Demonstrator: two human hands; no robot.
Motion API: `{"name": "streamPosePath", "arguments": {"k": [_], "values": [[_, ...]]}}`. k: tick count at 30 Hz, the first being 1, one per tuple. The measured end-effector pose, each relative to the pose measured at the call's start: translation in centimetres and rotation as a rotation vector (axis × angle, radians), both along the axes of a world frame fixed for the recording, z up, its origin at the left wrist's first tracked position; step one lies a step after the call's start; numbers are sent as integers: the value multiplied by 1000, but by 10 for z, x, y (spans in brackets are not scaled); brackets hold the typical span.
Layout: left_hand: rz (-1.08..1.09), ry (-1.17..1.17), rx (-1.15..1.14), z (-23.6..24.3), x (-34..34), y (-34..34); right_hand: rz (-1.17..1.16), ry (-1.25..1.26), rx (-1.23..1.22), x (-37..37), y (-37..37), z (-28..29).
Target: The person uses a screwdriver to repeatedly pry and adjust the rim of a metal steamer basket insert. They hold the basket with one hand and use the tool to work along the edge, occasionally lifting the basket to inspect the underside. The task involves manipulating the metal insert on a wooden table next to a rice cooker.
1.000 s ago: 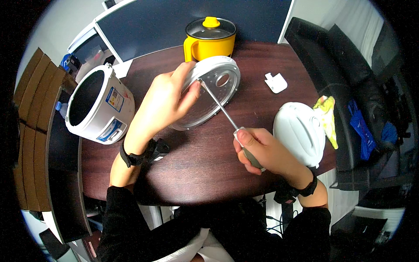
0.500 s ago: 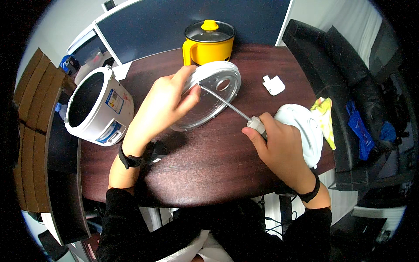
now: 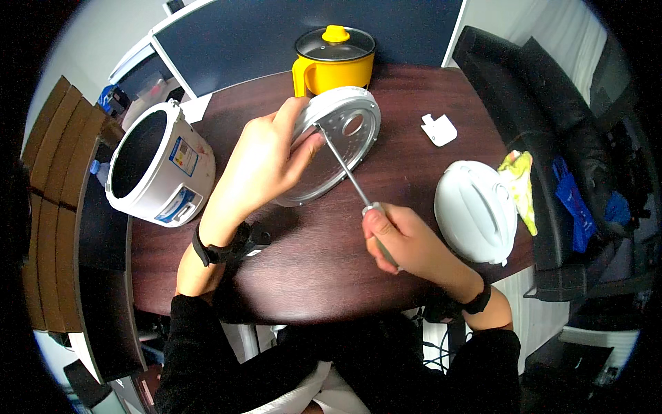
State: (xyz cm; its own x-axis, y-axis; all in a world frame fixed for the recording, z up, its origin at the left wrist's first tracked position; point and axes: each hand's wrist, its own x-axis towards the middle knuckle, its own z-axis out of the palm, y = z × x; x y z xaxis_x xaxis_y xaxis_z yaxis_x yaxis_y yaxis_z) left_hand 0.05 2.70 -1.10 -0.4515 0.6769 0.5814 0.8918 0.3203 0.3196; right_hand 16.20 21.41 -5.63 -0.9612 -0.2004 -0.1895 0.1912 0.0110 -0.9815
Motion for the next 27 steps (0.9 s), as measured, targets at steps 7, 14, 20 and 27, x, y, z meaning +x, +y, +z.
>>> {"name": "streamPosePath", "arguments": {"k": [7, 14, 20, 27], "values": [[10, 24, -7, 5, -2, 2, 122, -202, -652, -2, -15, -11], [-14, -20, 6, 3, -5, 0, -109, 78, 148, 2, 3, 4], [-35, -24, 17, 3, -9, 0, -419, 577, 1026, 0, 7, 16], [-70, -15, 67, -2, -9, 0, -296, 481, 796, -6, 6, 6]]}}
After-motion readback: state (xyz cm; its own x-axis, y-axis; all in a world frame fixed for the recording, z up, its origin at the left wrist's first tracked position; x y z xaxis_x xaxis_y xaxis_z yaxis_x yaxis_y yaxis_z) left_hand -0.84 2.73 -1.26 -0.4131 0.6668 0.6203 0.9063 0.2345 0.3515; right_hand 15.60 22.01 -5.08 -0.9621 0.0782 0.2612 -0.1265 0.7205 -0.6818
